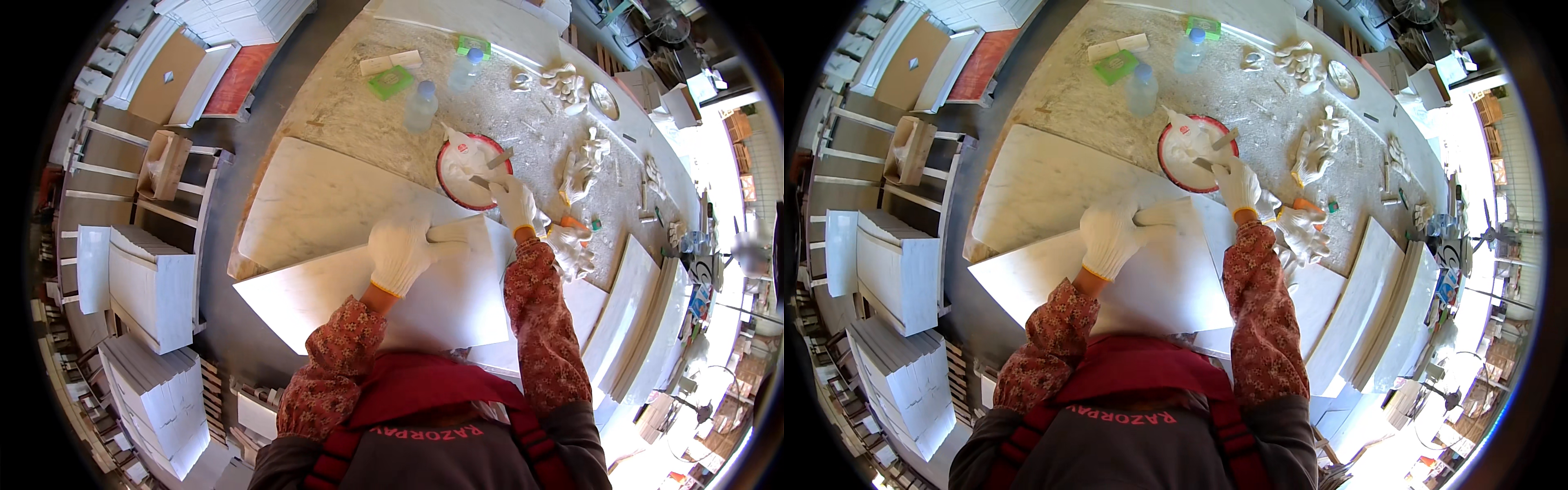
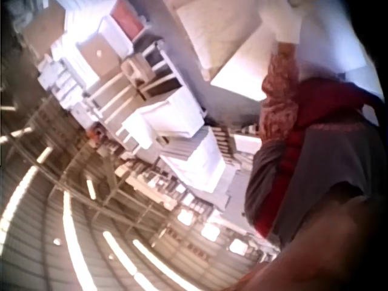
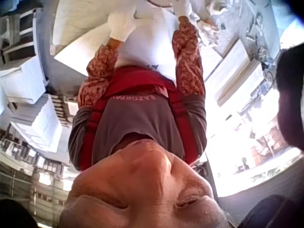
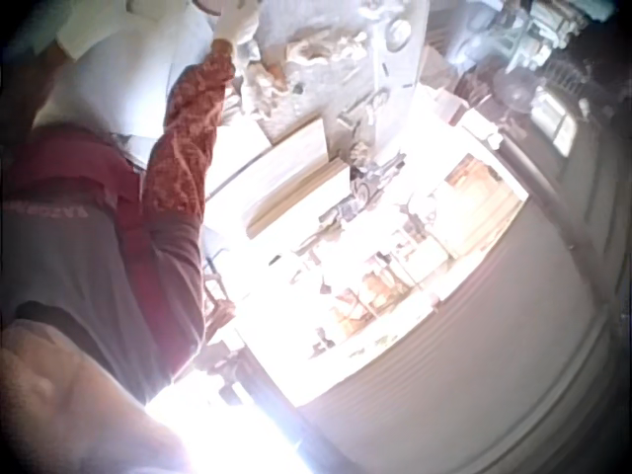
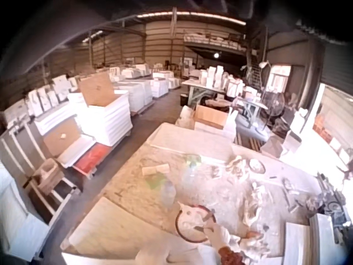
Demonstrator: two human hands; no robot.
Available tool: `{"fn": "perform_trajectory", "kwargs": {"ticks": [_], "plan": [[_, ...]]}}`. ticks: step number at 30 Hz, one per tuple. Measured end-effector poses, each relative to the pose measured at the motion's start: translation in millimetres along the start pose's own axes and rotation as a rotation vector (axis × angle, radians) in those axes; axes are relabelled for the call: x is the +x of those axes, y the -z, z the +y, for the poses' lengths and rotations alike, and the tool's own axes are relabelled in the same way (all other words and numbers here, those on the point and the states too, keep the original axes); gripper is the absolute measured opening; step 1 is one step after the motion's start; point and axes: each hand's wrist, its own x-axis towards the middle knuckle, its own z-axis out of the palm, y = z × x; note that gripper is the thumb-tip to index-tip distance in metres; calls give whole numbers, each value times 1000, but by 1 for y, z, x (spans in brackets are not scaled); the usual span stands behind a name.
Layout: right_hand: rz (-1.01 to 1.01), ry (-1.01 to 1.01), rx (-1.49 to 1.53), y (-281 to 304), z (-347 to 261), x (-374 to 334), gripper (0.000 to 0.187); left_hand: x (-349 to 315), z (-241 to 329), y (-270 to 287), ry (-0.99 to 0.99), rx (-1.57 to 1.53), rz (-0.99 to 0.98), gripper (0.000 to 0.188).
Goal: The person applies a white paste to the edges of rectangular white panels using a small metal spatula, then smooths the edges with a green sanding block. The person repeats this process on multiple panels, flipping them to treat different edges and stacking finished pieces on the table.
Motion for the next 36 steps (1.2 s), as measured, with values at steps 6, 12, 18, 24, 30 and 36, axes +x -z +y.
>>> {"fn": "perform_trajectory", "kwargs": {"ticks": [6,12,18,24,30,36], "plan": [[-12,58,84,0,1,4,30,-12,1,23,45,-3,-19,62],[-32,24,476,41,-14,-30,27,-20,6,40,49,-7,-4,56],[-95,15,644,129,-97,-107,23,-27,9,50,36,28,17,57],[-112,-71,766,154,-135,-164,21,-36,10,56,10,-16,79,58],[-26,78,700,151,-142,-186,18,-42,13,62,-63,-37,153,61],[52,105,627,150,-147,-199,17,-46,14,70,-91,-53,149,60]]}}
